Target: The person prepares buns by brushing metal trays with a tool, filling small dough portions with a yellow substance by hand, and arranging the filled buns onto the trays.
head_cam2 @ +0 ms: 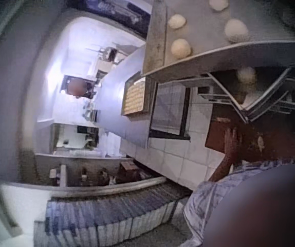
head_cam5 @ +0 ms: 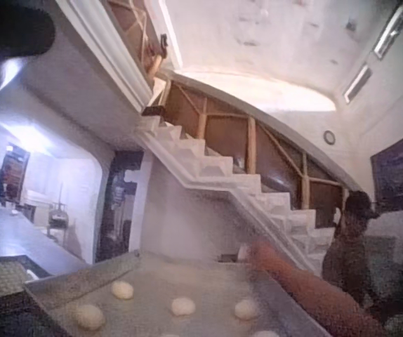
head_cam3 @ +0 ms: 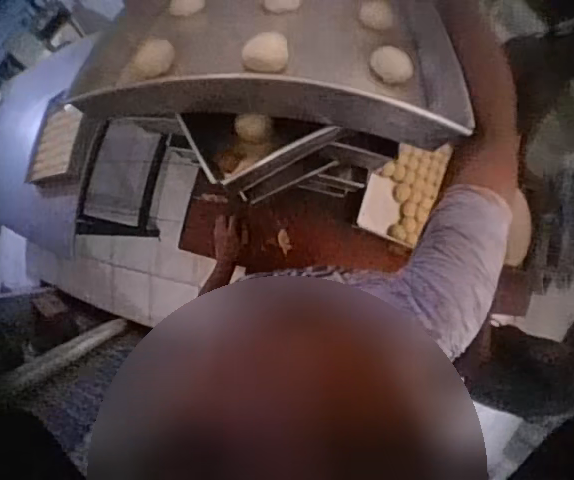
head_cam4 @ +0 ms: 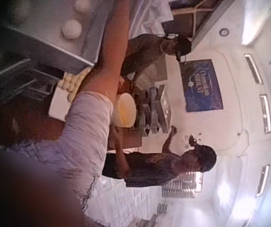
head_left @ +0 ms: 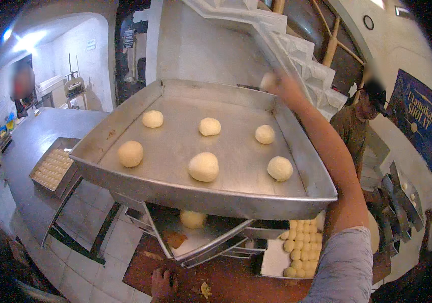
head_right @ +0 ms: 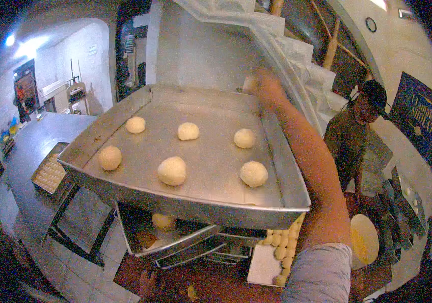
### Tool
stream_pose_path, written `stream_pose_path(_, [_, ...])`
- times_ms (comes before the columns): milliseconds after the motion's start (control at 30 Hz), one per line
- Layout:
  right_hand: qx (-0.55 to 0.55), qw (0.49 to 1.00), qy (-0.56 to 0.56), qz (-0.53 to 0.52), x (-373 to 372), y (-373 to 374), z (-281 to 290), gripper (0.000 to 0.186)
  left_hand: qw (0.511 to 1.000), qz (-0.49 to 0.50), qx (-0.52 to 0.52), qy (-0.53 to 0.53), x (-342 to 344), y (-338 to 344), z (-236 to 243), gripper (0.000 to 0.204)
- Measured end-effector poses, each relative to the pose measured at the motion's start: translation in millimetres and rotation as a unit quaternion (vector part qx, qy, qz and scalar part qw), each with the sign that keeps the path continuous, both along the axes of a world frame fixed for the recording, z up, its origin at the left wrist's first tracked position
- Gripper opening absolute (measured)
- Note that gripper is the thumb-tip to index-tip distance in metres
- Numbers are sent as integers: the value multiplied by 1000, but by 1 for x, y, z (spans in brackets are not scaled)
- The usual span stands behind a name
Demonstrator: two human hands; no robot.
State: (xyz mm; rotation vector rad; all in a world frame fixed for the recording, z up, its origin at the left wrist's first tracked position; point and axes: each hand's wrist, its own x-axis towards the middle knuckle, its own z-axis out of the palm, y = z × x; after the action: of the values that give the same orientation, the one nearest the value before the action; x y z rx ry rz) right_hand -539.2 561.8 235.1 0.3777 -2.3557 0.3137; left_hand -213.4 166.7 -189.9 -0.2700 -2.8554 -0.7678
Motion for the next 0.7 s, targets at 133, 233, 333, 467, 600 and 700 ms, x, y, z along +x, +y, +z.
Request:
stream_pose_path(133, [97, 968, -230, 16, 16, -16, -4, 46, 999, -9, 37, 37, -1, 6, 6, 33])
stream_pose_path(233, [90, 958, -265, 66, 11, -17, 3, 51, 999, 1, 26, 38, 1, 4, 12, 33])
stream_pose_path(333, [201, 919, -324, 95, -2, -15, -8, 55, 997, -23, -25, 68, 6, -19, -52, 54])
stream_pose_path(467, [-16, 973, -213, 93, 34, -8, -12, 50, 1000, -24, -4, -10, -2, 2, 1, 38])
stream_pose_path(600, [-246, 940, 227, 73, 67, 51, -3, 36, 999, -31, 35, 12, -7, 9, 7, 39])
stream_pose_path(700, [-284, 902, 311, -93, 135, 82, -77, 30, 999, -4, -33, 17, -2, 2, -6, 41])
